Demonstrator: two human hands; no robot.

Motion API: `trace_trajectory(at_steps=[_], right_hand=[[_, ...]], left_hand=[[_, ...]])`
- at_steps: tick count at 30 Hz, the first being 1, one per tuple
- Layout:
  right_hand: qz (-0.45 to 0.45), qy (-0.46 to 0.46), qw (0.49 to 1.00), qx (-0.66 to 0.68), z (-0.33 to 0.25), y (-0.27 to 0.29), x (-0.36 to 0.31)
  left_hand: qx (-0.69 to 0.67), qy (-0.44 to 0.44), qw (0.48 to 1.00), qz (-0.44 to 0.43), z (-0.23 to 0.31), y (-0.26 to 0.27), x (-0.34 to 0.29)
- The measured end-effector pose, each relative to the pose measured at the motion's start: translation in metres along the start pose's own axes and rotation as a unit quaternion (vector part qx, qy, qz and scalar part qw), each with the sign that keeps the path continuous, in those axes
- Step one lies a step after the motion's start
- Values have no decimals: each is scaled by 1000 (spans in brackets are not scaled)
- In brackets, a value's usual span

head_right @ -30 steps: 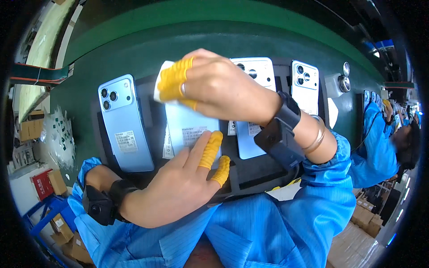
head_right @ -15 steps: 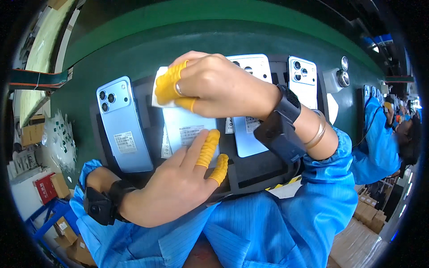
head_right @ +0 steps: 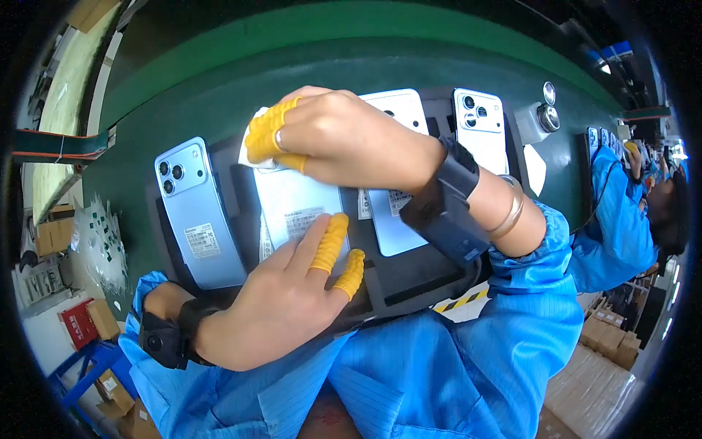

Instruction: Cleaning and inspecting the back surfaces of smartphones on an assembly line.

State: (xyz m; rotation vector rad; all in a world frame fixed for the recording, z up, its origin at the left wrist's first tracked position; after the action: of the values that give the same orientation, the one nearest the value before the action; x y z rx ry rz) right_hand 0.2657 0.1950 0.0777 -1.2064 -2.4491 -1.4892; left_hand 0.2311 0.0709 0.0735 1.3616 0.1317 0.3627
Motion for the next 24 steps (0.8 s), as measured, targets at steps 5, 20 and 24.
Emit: trace_trajectory(at_steps=[5, 20, 24], right_hand=[[13, -13, 999, -39, 2, 30, -29], [11, -72, 995, -62, -39, 4, -57], [54, -136, 988, 51, -35, 21, -44]], left_hand=[[10, 0, 1000, -12, -1, 0, 0], [38, -2, 998, -47, 3, -4, -3], [52, 4, 999, -2, 1, 3, -4]])
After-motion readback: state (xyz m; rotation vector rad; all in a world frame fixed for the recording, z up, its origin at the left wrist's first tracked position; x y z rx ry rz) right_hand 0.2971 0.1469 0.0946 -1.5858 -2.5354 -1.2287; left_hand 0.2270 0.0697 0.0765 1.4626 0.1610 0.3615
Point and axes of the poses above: each hand's wrist, its own x-axis towards the middle knuckle, its own y-axis out of the back of the hand, z = x × y, the point moved 8 cm from there along x, towards the middle knuckle, and after that the axes turned 12 degrees about -y, right-handed, at the moved point
